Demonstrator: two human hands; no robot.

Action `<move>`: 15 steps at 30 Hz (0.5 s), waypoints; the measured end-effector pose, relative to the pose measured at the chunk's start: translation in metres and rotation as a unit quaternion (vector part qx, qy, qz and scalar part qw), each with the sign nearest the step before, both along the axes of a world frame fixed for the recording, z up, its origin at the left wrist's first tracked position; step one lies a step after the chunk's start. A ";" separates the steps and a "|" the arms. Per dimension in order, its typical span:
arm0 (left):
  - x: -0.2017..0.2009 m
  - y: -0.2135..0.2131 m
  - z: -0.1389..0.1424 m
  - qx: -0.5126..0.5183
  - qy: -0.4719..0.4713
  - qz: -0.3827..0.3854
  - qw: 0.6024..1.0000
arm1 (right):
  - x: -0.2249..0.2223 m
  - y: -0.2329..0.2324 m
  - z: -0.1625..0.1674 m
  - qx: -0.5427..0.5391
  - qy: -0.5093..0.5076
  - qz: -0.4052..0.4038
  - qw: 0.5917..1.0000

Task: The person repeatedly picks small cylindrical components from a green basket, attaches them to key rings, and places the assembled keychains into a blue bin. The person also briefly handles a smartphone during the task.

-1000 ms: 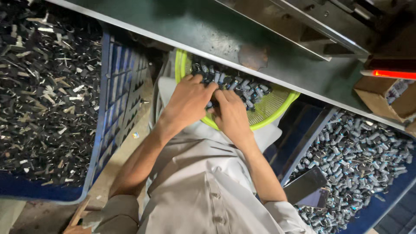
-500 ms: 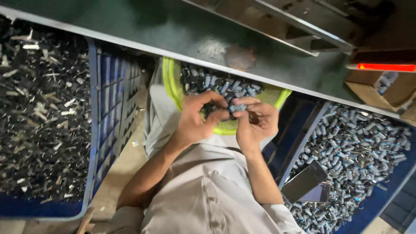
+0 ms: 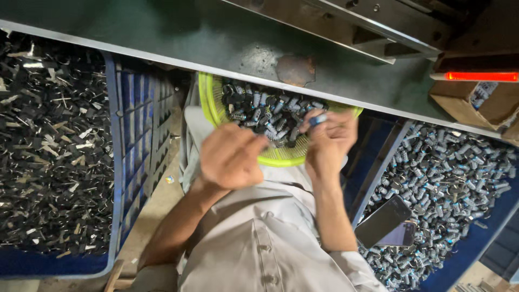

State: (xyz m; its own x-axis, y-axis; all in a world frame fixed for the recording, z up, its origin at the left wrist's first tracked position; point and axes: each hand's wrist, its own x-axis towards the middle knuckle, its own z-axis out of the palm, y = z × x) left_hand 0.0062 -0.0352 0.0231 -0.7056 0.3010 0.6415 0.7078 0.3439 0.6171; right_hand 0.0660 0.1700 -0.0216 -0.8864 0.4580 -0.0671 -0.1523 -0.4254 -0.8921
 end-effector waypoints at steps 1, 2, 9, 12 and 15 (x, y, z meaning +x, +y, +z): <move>0.000 -0.002 -0.001 0.010 -0.030 0.041 0.999 | -0.007 0.007 0.009 0.052 0.007 -0.009 0.999; 0.001 -0.001 -0.001 0.006 -0.059 0.059 0.996 | -0.016 0.018 0.022 0.114 0.040 -0.007 0.993; 0.004 0.010 -0.022 0.321 -0.546 -0.054 0.772 | -0.137 0.077 0.075 0.686 0.118 -0.183 0.695; 0.012 0.005 -0.034 0.391 -0.493 -0.136 0.765 | -0.166 0.085 0.058 0.726 0.089 -0.179 0.658; 0.023 -0.006 -0.042 0.417 -0.450 -0.137 0.777 | -0.170 0.087 0.052 0.724 0.104 -0.157 0.664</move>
State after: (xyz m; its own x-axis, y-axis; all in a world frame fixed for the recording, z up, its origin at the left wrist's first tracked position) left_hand 0.0295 -0.0413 -0.0185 -0.9645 0.2633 -0.0222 -0.1639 -0.5301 0.8319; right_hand -0.1036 0.2573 0.0299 -0.6534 0.0734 0.7534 -0.2141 0.9368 -0.2769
